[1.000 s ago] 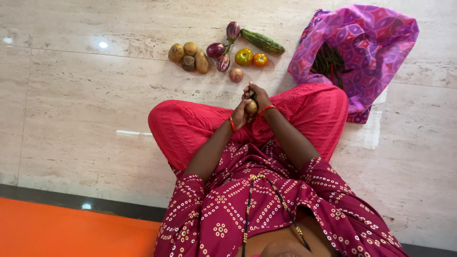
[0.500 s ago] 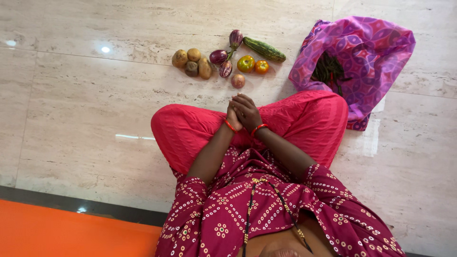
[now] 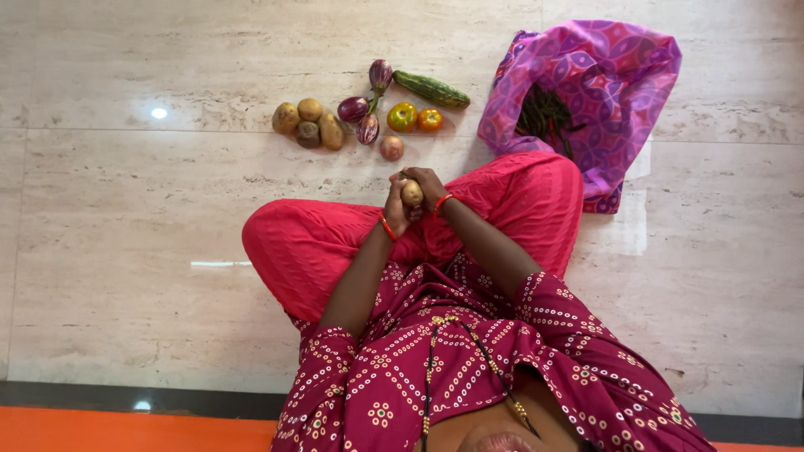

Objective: The person sits on the floor and peels potatoes and a tomato using a small knife. They handle the vegetables one at a time, rotating them to remove the skin, and place the peeled items back on the floor.

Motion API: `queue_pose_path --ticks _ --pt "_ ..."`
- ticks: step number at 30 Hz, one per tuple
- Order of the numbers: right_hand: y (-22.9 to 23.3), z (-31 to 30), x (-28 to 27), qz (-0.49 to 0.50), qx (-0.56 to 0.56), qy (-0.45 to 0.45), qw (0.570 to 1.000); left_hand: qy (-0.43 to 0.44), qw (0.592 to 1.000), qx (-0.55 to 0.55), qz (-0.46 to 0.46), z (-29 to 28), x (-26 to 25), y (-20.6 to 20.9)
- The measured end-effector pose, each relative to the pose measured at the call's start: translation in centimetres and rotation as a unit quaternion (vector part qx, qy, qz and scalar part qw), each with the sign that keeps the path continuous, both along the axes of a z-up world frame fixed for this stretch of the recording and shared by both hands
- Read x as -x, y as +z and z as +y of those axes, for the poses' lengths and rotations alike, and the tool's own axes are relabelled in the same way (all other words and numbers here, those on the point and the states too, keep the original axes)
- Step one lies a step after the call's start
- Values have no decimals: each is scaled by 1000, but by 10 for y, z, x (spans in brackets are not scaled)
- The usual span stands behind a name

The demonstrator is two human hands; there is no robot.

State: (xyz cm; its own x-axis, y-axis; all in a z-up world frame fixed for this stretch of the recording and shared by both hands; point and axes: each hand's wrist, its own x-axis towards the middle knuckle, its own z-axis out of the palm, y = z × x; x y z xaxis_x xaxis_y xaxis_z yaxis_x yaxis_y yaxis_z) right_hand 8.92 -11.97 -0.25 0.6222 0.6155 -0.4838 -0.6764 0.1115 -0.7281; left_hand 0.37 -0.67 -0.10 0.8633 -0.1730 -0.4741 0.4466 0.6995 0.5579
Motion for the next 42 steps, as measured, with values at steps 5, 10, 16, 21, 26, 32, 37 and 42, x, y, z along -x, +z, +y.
queue_pose_path --ticks 5,10,16,21,26,32,37,42 --pt "24 11 20 -272 150 15 950 174 978 75 89 -1 -15 -4" --pt "74 11 65 -705 249 31 664 218 966 41 129 13 -19 -15" --pt "90 14 64 -780 223 15 584 179 974 136 40 17 -15 -17" --pt "103 9 68 -780 212 -44 587 143 975 169 -21 11 -14 -20" --pt "109 5 68 -730 193 -63 653 126 972 192 -45 7 -19 -22" --pt "34 3 16 -353 50 -50 933 95 984 149 10 -4 -12 -20" --pt "21 -7 -14 3 14 16 1000 48 998 42 -30 -8 -11 -24" --pt "26 -11 -15 53 -12 8 998 42 993 103 -24 -10 -13 -18"
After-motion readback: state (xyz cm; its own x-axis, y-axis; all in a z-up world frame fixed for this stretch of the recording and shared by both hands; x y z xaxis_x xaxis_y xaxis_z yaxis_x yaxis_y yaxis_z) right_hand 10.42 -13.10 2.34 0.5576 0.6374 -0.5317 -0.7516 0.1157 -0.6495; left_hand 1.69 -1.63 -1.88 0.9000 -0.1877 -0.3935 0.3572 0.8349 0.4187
